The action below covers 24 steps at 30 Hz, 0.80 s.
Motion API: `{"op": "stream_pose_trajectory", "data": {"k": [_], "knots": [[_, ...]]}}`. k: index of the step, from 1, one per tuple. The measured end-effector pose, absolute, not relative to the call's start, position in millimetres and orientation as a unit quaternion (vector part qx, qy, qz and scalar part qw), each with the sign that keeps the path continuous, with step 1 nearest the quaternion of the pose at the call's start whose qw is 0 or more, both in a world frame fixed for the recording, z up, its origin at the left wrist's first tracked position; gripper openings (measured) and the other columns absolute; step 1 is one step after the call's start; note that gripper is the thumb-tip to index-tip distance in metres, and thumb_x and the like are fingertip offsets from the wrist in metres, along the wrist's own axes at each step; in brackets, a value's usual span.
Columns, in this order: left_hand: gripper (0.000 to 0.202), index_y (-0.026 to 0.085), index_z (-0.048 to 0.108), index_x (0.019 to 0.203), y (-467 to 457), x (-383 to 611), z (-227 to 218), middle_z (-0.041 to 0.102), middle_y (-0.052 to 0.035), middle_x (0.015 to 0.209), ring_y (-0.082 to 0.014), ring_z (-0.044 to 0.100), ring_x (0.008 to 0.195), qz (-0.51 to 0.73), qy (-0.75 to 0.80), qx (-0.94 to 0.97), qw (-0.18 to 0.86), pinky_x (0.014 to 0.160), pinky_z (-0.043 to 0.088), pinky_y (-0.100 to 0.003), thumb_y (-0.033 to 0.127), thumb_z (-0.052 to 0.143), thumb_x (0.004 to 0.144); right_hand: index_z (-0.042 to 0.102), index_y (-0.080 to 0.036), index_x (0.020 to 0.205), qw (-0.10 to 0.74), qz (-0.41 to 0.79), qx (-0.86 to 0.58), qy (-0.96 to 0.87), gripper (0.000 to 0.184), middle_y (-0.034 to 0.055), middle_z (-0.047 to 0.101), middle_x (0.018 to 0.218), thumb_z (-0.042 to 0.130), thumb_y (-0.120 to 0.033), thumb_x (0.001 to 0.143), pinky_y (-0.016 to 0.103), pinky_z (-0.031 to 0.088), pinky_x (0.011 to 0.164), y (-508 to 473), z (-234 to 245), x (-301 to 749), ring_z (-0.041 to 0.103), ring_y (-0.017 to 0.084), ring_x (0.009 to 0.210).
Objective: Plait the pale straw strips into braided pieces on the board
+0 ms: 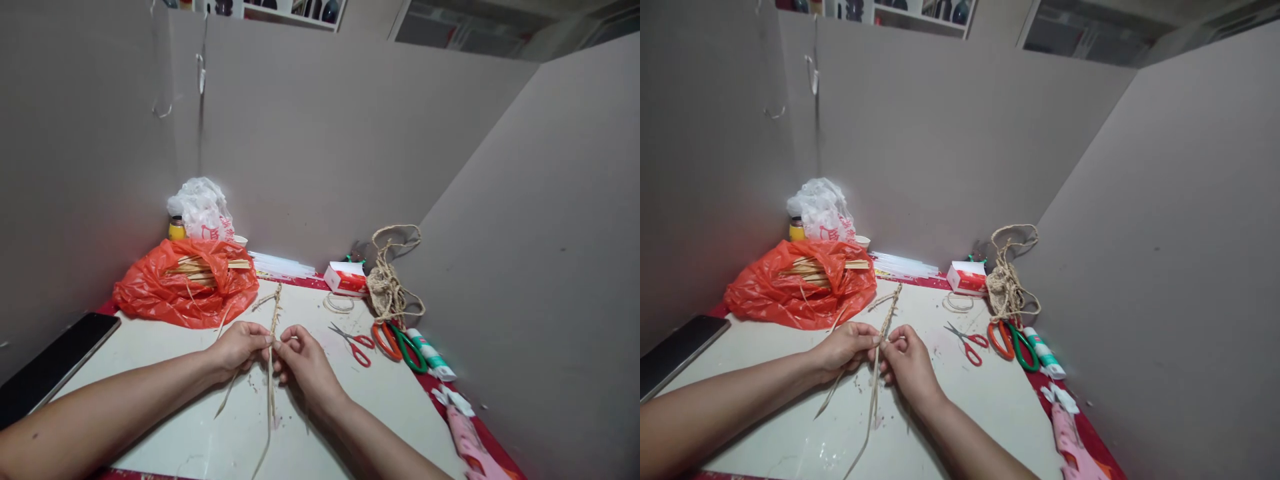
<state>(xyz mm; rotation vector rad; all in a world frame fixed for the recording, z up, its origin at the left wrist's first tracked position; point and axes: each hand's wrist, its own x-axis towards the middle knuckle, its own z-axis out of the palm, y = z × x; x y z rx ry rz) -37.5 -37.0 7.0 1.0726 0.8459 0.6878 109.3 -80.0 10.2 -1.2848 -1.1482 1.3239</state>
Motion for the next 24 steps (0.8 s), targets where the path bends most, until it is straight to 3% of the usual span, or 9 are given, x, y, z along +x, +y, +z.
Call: {"op": "stream_pose_trajectory", "data": {"k": [4, 7, 15, 19, 24], "knots": [[0.03, 0.013, 0.055, 0.072, -37.0, -36.2, 9.5, 0.055, 0.004, 0.051, -0.0012, 0.028, 0.032, 0.305, 0.389, 0.499, 0.711, 0.035, 0.011, -0.021, 0.04, 0.066, 0.065, 0.052, -0.015, 0.081, 0.355, 0.648, -0.509, -0.443, 0.035, -0.0014, 0.056, 0.062, 0.059, -0.049, 0.075, 0.016, 0.03, 0.032, -76.6, 22.7, 117.8, 0.042, 0.005, 0.037], [0.031, 0.013, 0.056, 0.074, -36.3, -35.1, 10.3, 0.056, 0.0038, 0.052, -0.0012, 0.026, 0.031, 0.293, 0.403, 0.502, 0.707, 0.035, 0.011, -0.022, 0.04, 0.067, 0.063, 0.056, -0.014, 0.079, 0.278, 0.685, -0.498, -0.454, 0.031, -0.0065, 0.044, 0.052, 0.054, -0.044, 0.08, 0.015, 0.017, 0.03, -73.5, 26.4, 125.2, 0.026, 0.001, 0.032], [0.022, 0.013, 0.057, 0.071, -40.0, -30.6, 8.7, 0.057, 0.002, 0.049, -0.0028, 0.03, 0.034, 0.307, 0.426, 0.52, 0.673, 0.039, 0.017, -0.02, 0.033, 0.064, 0.066, 0.048, -0.018, 0.069, 0.236, 0.665, -0.536, -0.463, 0.024, -0.0096, 0.029, 0.044, 0.048, -0.038, 0.082, 0.018, 0.01, 0.031, -71.7, 25.1, 126.2, 0.018, 0.003, 0.032], [0.022, 0.013, 0.055, 0.066, -42.8, -28.1, 8.2, 0.062, -0.0019, 0.054, -0.008, 0.05, 0.047, 0.324, 0.379, 0.539, 0.679, 0.051, 0.033, -0.021, 0.034, 0.062, 0.067, 0.05, -0.018, 0.073, 0.228, 0.714, -0.513, -0.42, 0.025, -0.0105, 0.022, 0.045, 0.044, -0.04, 0.082, 0.017, 0.008, 0.032, -73.4, 29.2, 129.3, 0.01, 0.003, 0.035], [0.023, 0.013, 0.056, 0.069, -41.7, -26.1, 0.5, 0.062, -0.0024, 0.055, -0.0114, 0.054, 0.053, 0.337, 0.386, 0.552, 0.658, 0.058, 0.038, -0.024, 0.035, 0.062, 0.068, 0.045, -0.017, 0.065, 0.206, 0.736, -0.534, -0.361, 0.013, -0.01, 0.023, 0.043, 0.043, -0.023, 0.076, 0.016, 0.007, 0.032, -75.1, 34.7, 128.7, 0.01, 0.003, 0.034]]}}
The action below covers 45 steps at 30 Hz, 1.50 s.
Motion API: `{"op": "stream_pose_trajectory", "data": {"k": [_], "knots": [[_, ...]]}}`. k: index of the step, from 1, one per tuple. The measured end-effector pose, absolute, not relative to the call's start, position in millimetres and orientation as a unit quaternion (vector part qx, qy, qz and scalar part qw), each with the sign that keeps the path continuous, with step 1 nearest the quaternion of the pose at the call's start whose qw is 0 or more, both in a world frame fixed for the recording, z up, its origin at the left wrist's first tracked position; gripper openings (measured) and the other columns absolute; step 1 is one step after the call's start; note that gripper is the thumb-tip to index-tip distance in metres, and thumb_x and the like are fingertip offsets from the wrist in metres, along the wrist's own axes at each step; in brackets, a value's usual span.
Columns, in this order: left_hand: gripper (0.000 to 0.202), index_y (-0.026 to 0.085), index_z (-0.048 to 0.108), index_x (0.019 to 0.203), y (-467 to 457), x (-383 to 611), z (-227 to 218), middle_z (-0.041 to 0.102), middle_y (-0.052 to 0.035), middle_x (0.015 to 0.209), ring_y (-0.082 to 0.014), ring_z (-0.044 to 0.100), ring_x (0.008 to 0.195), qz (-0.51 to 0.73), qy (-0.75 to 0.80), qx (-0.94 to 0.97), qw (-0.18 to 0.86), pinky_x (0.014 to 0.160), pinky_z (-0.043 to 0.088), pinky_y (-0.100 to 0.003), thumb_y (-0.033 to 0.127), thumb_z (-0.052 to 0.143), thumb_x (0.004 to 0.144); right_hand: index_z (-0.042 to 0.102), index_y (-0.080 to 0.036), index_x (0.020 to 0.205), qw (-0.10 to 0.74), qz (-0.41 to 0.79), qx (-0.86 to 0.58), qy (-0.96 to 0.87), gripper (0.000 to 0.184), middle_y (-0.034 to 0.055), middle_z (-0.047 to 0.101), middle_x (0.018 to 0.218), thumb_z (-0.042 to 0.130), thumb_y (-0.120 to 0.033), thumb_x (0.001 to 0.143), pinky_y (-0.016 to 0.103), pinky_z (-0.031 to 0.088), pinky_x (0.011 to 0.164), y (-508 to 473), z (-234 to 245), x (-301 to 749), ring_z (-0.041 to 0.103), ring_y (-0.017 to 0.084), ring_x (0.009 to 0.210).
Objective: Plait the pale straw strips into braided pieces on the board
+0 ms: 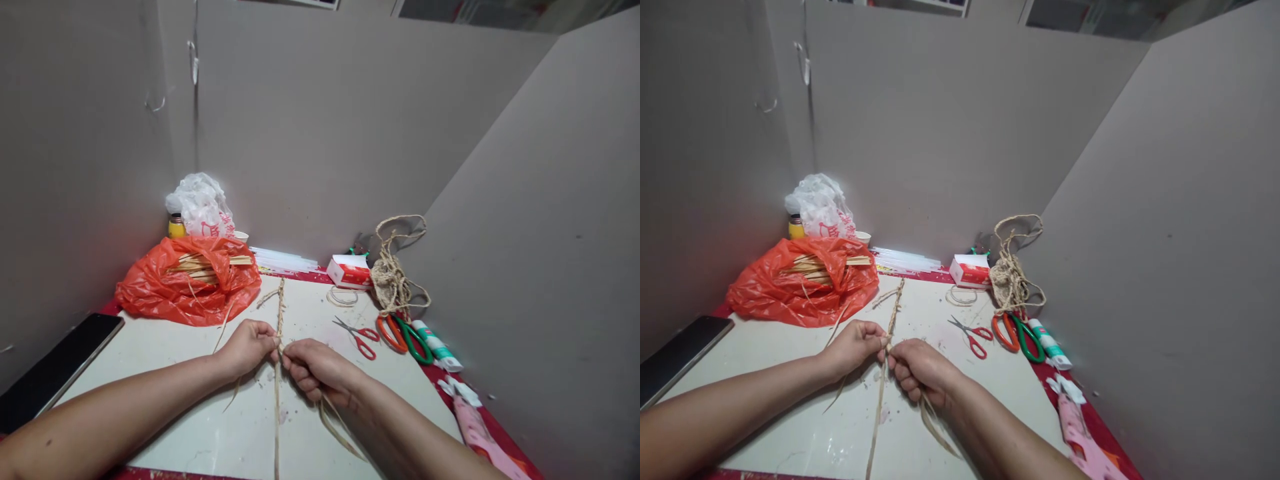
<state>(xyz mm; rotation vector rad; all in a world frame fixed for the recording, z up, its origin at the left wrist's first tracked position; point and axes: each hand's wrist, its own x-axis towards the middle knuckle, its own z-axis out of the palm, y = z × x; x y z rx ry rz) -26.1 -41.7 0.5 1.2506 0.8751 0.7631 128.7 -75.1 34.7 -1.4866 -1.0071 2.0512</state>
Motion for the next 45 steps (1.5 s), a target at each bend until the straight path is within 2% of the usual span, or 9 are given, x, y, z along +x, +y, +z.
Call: {"op": "stream_pose_trajectory", "data": {"k": [7, 16, 19, 23, 26, 29, 33, 37, 45], "knots": [[0.017, 0.014, 0.054, 0.063, -44.2, -22.8, -0.1, 0.058, 0.001, 0.051, -0.0083, 0.049, 0.047, 0.338, 0.404, 0.546, 0.652, 0.05, 0.032, -0.02, 0.029, 0.059, 0.07, 0.046, -0.017, 0.064, 0.307, 0.664, -0.564, -0.383, 0.02, -0.0073, 0.037, 0.037, 0.037, -0.024, 0.081, 0.016, 0.021, 0.028, -87.1, 28.6, 103.0, 0.03, 0.005, 0.026], [0.012, 0.015, 0.052, 0.061, -47.4, -23.1, 11.7, 0.046, 0.0064, 0.038, -0.0051, 0.033, 0.033, 0.303, 0.434, 0.519, 0.671, 0.04, 0.021, -0.019, 0.022, 0.054, 0.07, 0.049, -0.016, 0.057, 0.241, 0.445, -0.639, -0.579, 0.033, 0.0018, 0.053, 0.041, 0.032, -0.027, 0.083, 0.02, 0.036, 0.035, -86.2, -3.5, 92.8, 0.049, 0.011, 0.032], [0.003, 0.014, 0.054, 0.065, -43.6, -21.9, 9.2, 0.049, 0.0064, 0.043, -0.0039, 0.034, 0.036, 0.321, 0.456, 0.498, 0.664, 0.041, 0.022, -0.019, 0.015, 0.056, 0.064, 0.052, -0.015, 0.058, 0.223, 0.411, -0.637, -0.612, 0.034, 0.0031, 0.057, 0.045, 0.034, -0.028, 0.084, 0.021, 0.036, 0.041, -89.5, 7.3, 92.4, 0.052, 0.011, 0.038], [0.014, 0.013, 0.055, 0.065, -38.9, -22.7, 8.0, 0.055, 0.0042, 0.049, -0.0056, 0.044, 0.041, 0.354, 0.439, 0.464, 0.683, 0.044, 0.029, -0.019, 0.02, 0.065, 0.058, 0.057, -0.015, 0.061, 0.211, 0.38, -0.601, -0.67, 0.034, 0.0021, 0.059, 0.051, 0.045, -0.039, 0.082, 0.021, 0.037, 0.049, -92.4, 37.9, 106.1, 0.053, 0.012, 0.048], [0.022, 0.013, 0.055, 0.067, -36.6, -25.6, 10.4, 0.062, -0.0007, 0.055, -0.008, 0.048, 0.042, 0.343, 0.401, 0.446, 0.723, 0.046, 0.034, -0.021, 0.025, 0.069, 0.056, 0.056, -0.015, 0.061, 0.285, 0.354, -0.625, -0.635, 0.039, 0.0029, 0.059, 0.057, 0.046, -0.047, 0.081, 0.022, 0.039, 0.053, -84.1, 54.3, 122.4, 0.054, 0.013, 0.055], [0.024, 0.013, 0.055, 0.069, -35.5, -27.8, 12.2, 0.064, -0.0028, 0.057, -0.009, 0.05, 0.04, 0.326, 0.381, 0.431, 0.75, 0.044, 0.034, -0.021, 0.026, 0.07, 0.055, 0.057, -0.014, 0.074, 0.369, 0.453, -0.617, -0.527, 0.03, 0.0037, 0.062, 0.069, 0.054, -0.044, 0.077, 0.021, 0.04, 0.054, -74.5, 50.6, 126.8, 0.056, 0.012, 0.061], [0.022, 0.012, 0.055, 0.068, -34.6, -27.8, 10.9, 0.063, -0.0024, 0.055, -0.0123, 0.056, 0.046, 0.334, 0.357, 0.418, 0.766, 0.051, 0.039, -0.024, 0.021, 0.068, 0.053, 0.051, -0.016, 0.073, 0.357, 0.647, -0.526, -0.419, 0.03, -0.0012, 0.054, 0.06, 0.054, -0.046, 0.077, 0.018, 0.032, 0.041, -73.4, 32.4, 113.4, 0.042, 0.006, 0.042], [0.021, 0.012, 0.056, 0.069, -34.2, -26.9, 8.6, 0.063, -0.0017, 0.054, -0.011, 0.055, 0.047, 0.34, 0.373, 0.422, 0.753, 0.052, 0.038, -0.022, 0.019, 0.067, 0.053, 0.044, -0.017, 0.067, 0.317, 0.665, -0.541, -0.406, 0.032, -0.0104, 0.027, 0.045, 0.053, -0.045, 0.079, 0.016, 0.008, 0.032, -73.1, 27.4, 107.7, 0.014, 0.002, 0.035], [0.015, 0.012, 0.058, 0.065, -35.3, -22.8, -1.5, 0.059, 0.0, 0.05, -0.0095, 0.052, 0.048, 0.356, 0.391, 0.417, 0.739, 0.056, 0.039, -0.024, 0.021, 0.065, 0.055, 0.046, -0.018, 0.071, 0.258, 0.703, -0.538, -0.387, 0.038, -0.0101, 0.023, 0.049, 0.059, -0.053, 0.074, 0.016, 0.006, 0.034, -65.2, 7.0, 119.6, 0.01, 0.002, 0.038]]}}
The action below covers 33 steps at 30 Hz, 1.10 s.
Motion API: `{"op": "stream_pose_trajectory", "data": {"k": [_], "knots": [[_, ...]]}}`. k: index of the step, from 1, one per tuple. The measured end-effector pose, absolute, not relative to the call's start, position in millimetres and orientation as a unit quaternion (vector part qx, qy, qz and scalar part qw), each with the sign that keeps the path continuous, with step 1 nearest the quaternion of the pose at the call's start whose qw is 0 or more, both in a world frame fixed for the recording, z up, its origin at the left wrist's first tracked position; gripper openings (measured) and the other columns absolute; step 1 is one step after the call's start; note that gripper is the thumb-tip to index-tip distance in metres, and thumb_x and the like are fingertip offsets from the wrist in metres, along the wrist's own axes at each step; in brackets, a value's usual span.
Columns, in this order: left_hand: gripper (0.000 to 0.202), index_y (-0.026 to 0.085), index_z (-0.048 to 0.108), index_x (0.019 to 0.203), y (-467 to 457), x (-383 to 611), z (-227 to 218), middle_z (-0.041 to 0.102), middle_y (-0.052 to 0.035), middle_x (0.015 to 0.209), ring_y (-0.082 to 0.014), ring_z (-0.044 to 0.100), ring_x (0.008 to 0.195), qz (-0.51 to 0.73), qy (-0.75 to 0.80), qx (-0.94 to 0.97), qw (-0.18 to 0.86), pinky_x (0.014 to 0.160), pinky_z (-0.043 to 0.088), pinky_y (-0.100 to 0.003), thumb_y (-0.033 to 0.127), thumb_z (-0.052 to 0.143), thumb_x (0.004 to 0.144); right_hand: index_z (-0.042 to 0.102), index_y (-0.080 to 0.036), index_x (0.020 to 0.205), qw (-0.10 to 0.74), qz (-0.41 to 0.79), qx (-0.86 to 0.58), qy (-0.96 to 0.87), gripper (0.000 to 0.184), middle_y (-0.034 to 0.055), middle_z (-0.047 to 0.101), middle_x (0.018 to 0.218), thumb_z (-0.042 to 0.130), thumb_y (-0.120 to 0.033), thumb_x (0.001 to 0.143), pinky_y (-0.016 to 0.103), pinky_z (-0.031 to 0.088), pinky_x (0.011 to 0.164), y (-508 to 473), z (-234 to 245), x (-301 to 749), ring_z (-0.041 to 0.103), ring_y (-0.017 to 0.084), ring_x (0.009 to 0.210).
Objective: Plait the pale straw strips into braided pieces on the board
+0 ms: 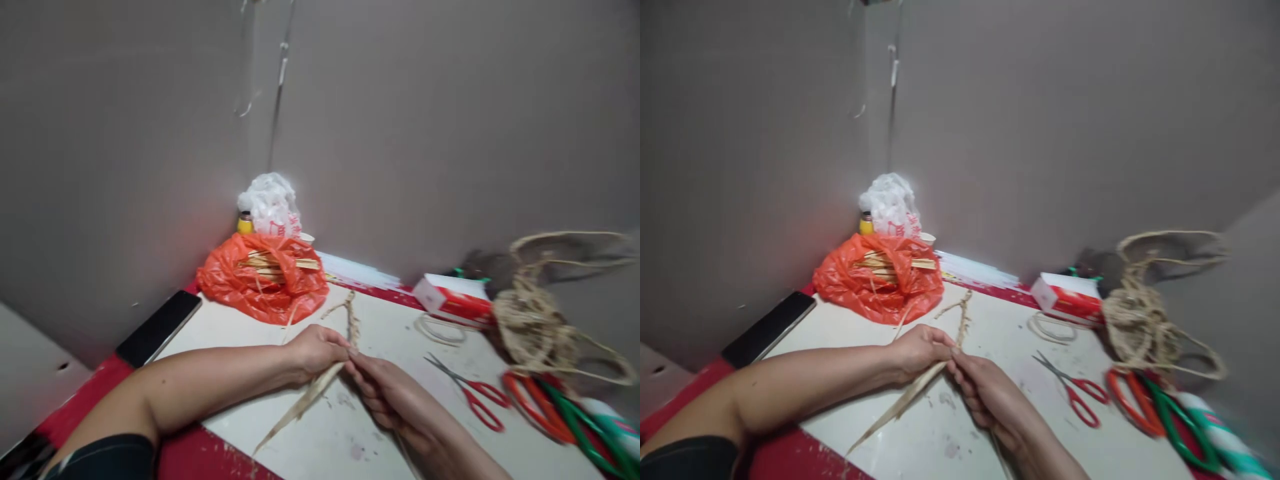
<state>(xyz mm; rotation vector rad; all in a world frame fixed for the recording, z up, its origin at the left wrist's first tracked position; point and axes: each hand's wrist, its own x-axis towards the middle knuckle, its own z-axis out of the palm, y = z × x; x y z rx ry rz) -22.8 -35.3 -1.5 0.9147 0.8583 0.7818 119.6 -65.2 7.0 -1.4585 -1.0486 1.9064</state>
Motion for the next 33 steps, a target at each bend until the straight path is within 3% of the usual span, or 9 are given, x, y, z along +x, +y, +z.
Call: {"op": "stream_pose_trajectory", "data": {"k": [4, 12, 20, 33], "knots": [[0.014, 0.013, 0.058, 0.069, -33.0, -24.1, -3.9, 0.059, 0.0015, 0.05, -0.0089, 0.052, 0.048, 0.358, 0.397, 0.411, 0.738, 0.057, 0.037, -0.023, 0.014, 0.062, 0.055, 0.045, -0.018, 0.071, 0.276, 0.742, -0.495, -0.358, 0.035, -0.0108, 0.019, 0.05, 0.064, -0.048, 0.071, 0.015, 0.003, 0.035, -66.2, 6.0, 120.0, 0.009, 0.001, 0.038], [0.012, 0.014, 0.055, 0.071, -37.6, -24.2, 0.1, 0.058, 0.0021, 0.052, -0.0092, 0.051, 0.05, 0.368, 0.366, 0.454, 0.724, 0.058, 0.037, -0.023, 0.019, 0.058, 0.06, 0.048, -0.017, 0.076, 0.284, 0.769, -0.452, -0.352, 0.033, -0.0111, 0.023, 0.048, 0.065, -0.046, 0.073, 0.015, 0.004, 0.034, -70.1, 12.0, 125.1, 0.009, 0.001, 0.037], [0.011, 0.015, 0.052, 0.077, -42.4, -23.1, -2.4, 0.053, 0.003, 0.054, -0.0101, 0.051, 0.055, 0.377, 0.356, 0.508, 0.688, 0.061, 0.038, -0.024, 0.023, 0.052, 0.069, 0.048, -0.016, 0.072, 0.307, 0.794, -0.438, -0.29, 0.03, -0.0117, 0.017, 0.048, 0.068, -0.038, 0.069, 0.013, 0.004, 0.034, -68.5, 4.7, 124.7, 0.008, 0.0, 0.037], [0.015, 0.015, 0.052, 0.079, -42.3, -28.9, 5.6, 0.053, 0.0012, 0.062, -0.0099, 0.048, 0.058, 0.321, 0.343, 0.646, 0.602, 0.063, 0.04, -0.023, 0.022, 0.04, 0.08, 0.049, -0.016, 0.066, 0.34, 0.754, -0.464, -0.317, 0.021, -0.012, 0.022, 0.041, 0.06, -0.033, 0.073, 0.016, 0.005, 0.033, -72.5, 11.5, 118.3, 0.009, 0.002, 0.035]]}}
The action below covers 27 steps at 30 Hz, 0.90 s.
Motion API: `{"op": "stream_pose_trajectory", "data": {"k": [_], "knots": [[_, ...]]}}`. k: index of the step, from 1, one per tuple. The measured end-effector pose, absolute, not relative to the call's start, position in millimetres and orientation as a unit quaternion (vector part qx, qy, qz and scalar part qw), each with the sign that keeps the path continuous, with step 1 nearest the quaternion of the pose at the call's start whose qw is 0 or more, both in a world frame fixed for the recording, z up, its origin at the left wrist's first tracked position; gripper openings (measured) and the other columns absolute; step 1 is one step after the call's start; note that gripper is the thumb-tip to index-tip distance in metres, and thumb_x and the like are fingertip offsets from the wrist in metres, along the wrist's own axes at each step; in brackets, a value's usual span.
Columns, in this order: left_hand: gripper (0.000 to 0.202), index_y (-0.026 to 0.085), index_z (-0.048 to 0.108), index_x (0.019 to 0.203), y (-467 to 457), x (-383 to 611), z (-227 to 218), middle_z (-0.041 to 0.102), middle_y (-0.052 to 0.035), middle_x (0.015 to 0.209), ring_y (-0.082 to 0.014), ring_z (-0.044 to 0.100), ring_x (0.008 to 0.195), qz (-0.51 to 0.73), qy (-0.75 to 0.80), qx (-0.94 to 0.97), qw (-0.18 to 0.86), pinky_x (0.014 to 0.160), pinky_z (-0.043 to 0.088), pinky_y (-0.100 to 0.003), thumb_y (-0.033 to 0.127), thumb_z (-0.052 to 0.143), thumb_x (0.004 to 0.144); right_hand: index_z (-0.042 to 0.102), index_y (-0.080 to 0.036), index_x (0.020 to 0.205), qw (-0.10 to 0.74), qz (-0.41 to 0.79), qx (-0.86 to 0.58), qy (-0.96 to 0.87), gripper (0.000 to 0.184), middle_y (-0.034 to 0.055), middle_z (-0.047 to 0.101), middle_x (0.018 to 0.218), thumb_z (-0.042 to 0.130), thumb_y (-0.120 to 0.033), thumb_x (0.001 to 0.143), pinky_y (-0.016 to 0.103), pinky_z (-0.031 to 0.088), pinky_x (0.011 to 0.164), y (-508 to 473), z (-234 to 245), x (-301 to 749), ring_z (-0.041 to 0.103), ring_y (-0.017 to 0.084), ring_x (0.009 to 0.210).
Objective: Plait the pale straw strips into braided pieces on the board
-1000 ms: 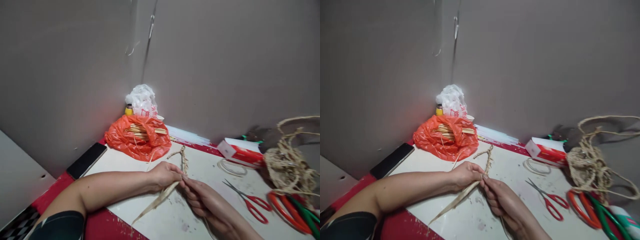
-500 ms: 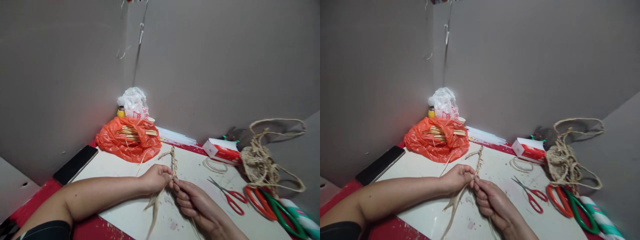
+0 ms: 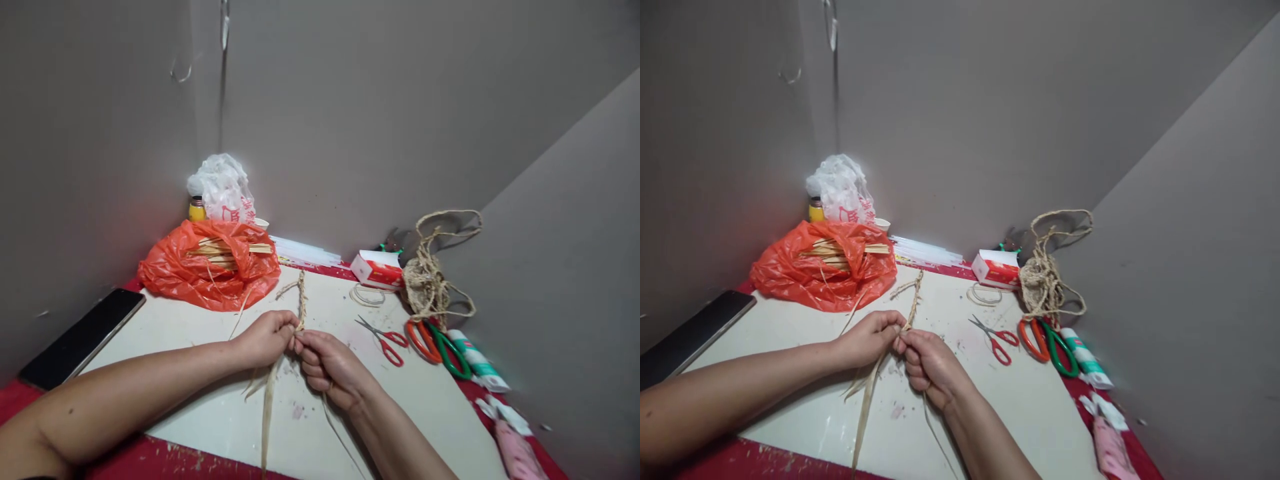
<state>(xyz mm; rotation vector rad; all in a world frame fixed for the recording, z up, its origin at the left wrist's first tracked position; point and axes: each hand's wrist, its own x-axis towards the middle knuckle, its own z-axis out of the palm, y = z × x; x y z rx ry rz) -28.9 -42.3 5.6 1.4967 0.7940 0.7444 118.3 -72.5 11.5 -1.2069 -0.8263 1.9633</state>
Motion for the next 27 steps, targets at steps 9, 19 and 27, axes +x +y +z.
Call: {"op": "stream_pose_trajectory", "data": {"k": [9, 19, 27], "knots": [[0.019, 0.017, 0.054, 0.069, -44.3, -38.2, 22.0, 0.057, 0.0007, 0.065, -0.0121, 0.05, 0.062, 0.238, 0.376, 0.779, 0.442, 0.06, 0.036, -0.022, 0.022, 0.039, 0.079, 0.048, -0.017, 0.059, 0.375, 0.669, -0.545, -0.338, 0.016, -0.0109, 0.024, 0.037, 0.05, -0.03, 0.067, 0.017, 0.007, 0.032, -75.0, 11.6, 105.9, 0.013, 0.002, 0.031], [0.023, 0.015, 0.057, 0.087, -51.0, -36.4, 16.7, 0.056, 0.0004, 0.054, -0.0106, 0.048, 0.04, 0.222, 0.376, 0.697, 0.569, 0.043, 0.034, -0.02, 0.031, 0.044, 0.081, 0.039, -0.019, 0.057, 0.398, 0.657, -0.548, -0.33, 0.019, -0.0111, 0.028, 0.037, 0.054, -0.03, 0.065, 0.017, 0.01, 0.031, -77.5, 9.9, 101.7, 0.016, 0.002, 0.031], [0.021, 0.014, 0.05, 0.092, -60.5, -25.2, -0.9, 0.06, -0.0032, 0.06, -0.0128, 0.057, 0.042, 0.268, 0.366, 0.663, 0.595, 0.038, 0.04, -0.019, 0.03, 0.039, 0.084, 0.037, -0.019, 0.055, 0.407, 0.683, -0.517, -0.317, 0.031, -0.0111, 0.028, 0.035, 0.06, -0.035, 0.067, 0.018, 0.008, 0.031, -78.2, 8.7, 104.3, 0.016, 0.001, 0.028]]}}
